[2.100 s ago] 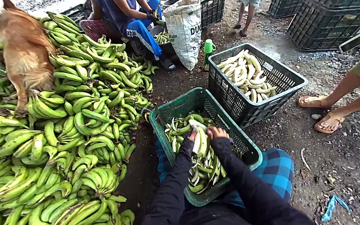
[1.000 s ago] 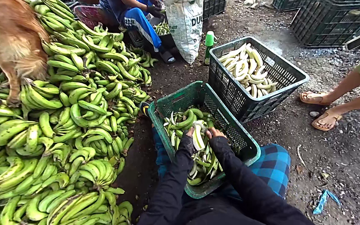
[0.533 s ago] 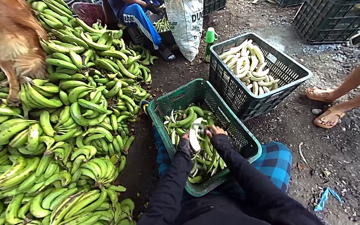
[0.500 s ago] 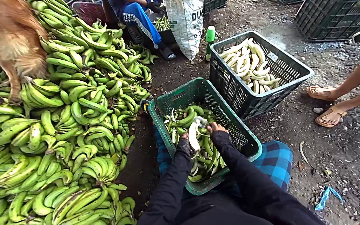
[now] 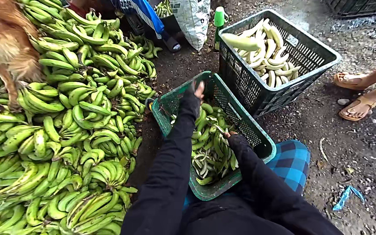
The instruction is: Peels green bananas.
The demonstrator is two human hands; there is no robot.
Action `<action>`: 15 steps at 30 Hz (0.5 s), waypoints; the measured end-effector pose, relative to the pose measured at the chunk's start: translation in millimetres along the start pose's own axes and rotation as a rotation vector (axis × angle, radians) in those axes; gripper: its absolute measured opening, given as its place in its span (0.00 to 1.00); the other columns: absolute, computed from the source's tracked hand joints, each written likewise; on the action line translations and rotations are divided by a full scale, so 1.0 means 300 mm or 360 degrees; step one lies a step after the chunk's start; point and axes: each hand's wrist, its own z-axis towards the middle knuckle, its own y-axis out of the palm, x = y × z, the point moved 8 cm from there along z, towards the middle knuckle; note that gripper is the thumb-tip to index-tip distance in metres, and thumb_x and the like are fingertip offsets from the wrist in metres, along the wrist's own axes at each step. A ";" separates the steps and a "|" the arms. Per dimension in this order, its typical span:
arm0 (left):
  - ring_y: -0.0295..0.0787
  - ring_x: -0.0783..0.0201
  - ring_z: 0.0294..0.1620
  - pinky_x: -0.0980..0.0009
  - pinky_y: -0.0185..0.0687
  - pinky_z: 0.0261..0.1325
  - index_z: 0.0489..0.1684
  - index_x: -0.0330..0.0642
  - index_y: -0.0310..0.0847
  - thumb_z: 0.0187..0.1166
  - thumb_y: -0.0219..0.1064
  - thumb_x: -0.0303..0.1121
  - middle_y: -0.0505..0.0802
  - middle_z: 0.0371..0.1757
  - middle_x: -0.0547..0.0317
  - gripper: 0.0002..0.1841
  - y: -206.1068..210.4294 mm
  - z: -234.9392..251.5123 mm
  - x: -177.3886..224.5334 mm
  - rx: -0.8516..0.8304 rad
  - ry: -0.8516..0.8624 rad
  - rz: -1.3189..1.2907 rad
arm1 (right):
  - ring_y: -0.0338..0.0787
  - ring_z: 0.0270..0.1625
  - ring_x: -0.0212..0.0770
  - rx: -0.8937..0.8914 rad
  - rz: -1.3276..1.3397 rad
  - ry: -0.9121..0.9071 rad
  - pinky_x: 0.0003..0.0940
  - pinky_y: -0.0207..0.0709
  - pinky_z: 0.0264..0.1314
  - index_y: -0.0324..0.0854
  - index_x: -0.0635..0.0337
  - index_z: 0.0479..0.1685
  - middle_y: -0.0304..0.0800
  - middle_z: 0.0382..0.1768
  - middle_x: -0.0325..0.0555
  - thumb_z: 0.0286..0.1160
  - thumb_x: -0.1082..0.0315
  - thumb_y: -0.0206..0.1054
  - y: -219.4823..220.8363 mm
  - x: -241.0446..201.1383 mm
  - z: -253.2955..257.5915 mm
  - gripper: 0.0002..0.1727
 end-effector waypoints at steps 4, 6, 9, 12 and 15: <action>0.81 0.37 0.73 0.35 0.74 0.72 0.71 0.35 0.79 0.90 0.52 0.51 0.85 0.70 0.33 0.28 0.101 0.015 -0.626 -0.0015 -0.0476 0.1205 | 0.75 0.84 0.59 0.0019 0.0237 0.0001 0.54 0.61 0.89 0.75 0.72 0.76 0.78 0.77 0.69 0.94 0.50 0.51 0.017 0.009 0.050 0.31; 0.78 0.37 0.76 0.36 0.71 0.75 0.70 0.31 0.80 0.86 0.58 0.45 0.84 0.72 0.33 0.26 0.158 -0.018 -0.779 -0.0136 -0.0677 0.1356 | 0.75 0.84 0.58 0.0038 0.0222 0.0009 0.56 0.62 0.89 0.76 0.68 0.77 0.78 0.77 0.66 0.93 0.48 0.50 0.014 0.017 0.058 0.32; 0.73 0.36 0.80 0.39 0.71 0.77 0.70 0.30 0.78 0.84 0.61 0.44 0.79 0.76 0.32 0.26 0.184 -0.011 -0.854 0.0063 -0.0913 0.1296 | 0.74 0.85 0.56 -0.0035 0.0347 0.0038 0.50 0.60 0.90 0.73 0.73 0.77 0.76 0.79 0.68 0.94 0.53 0.52 0.007 0.007 0.036 0.30; 0.72 0.34 0.80 0.42 0.76 0.73 0.78 0.30 0.69 0.81 0.64 0.45 0.74 0.80 0.29 0.32 0.160 0.012 -0.876 0.0266 -0.0995 0.1278 | 0.74 0.84 0.56 -0.0042 0.0350 0.0018 0.52 0.61 0.89 0.73 0.72 0.77 0.76 0.79 0.68 0.95 0.53 0.51 -0.011 -0.016 -0.008 0.29; 0.74 0.33 0.78 0.44 0.80 0.69 0.88 0.35 0.57 0.81 0.65 0.44 0.71 0.82 0.27 0.38 0.147 0.036 -0.909 0.0268 -0.0980 0.1365 | 0.78 0.81 0.58 0.0033 0.0337 -0.0026 0.56 0.64 0.87 0.77 0.70 0.74 0.80 0.75 0.67 0.94 0.51 0.52 -0.002 0.009 0.013 0.30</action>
